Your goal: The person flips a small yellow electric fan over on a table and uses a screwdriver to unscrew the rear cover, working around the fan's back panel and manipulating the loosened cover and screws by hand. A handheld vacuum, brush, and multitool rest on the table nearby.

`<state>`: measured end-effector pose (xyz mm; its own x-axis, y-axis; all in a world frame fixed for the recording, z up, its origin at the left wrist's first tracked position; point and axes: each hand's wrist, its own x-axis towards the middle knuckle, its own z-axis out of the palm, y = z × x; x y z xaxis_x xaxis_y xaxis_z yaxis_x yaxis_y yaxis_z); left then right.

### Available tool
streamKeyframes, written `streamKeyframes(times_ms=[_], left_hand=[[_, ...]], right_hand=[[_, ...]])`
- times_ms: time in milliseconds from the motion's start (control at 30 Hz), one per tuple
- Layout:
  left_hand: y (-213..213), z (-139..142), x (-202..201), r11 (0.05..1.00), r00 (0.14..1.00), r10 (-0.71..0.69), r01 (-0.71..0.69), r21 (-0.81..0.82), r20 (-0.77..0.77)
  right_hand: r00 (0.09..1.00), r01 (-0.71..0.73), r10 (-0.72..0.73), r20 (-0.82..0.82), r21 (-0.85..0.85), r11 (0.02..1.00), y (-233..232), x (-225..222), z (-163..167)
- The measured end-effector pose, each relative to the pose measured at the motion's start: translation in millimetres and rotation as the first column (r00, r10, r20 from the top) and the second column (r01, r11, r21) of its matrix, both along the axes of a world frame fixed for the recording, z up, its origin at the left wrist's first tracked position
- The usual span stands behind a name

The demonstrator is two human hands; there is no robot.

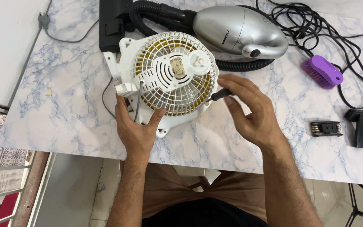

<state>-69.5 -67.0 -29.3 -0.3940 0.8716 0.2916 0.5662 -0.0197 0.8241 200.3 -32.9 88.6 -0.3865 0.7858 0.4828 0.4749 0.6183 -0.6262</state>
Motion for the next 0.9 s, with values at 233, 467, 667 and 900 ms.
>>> streamKeyframes(times_ms=[233,467,667,900], left_hand=[[-0.1,-1.4,0.1,1.000,1.000,0.001,-0.001,-0.008,-0.010],[-0.2,-0.8,-0.4,1.000,1.000,-0.008,0.008,0.015,-0.004],[-0.2,-0.2,-0.4,1.000,1.000,-0.009,0.009,-0.003,0.002],[-0.2,-0.4,0.0,1.000,1.000,-0.004,0.004,0.002,0.010]], right_hand=[[0.996,0.092,-0.089,0.030,-0.078,0.993,0.0,-2.0,1.5],[0.998,0.050,-0.051,0.026,0.009,0.999,0.7,-2.0,1.7],[0.998,0.024,-0.030,-0.047,-0.109,0.994,1.7,-2.3,3.0],[1.000,0.002,-0.002,-0.020,-0.017,1.000,0.9,-6.0,7.9]])
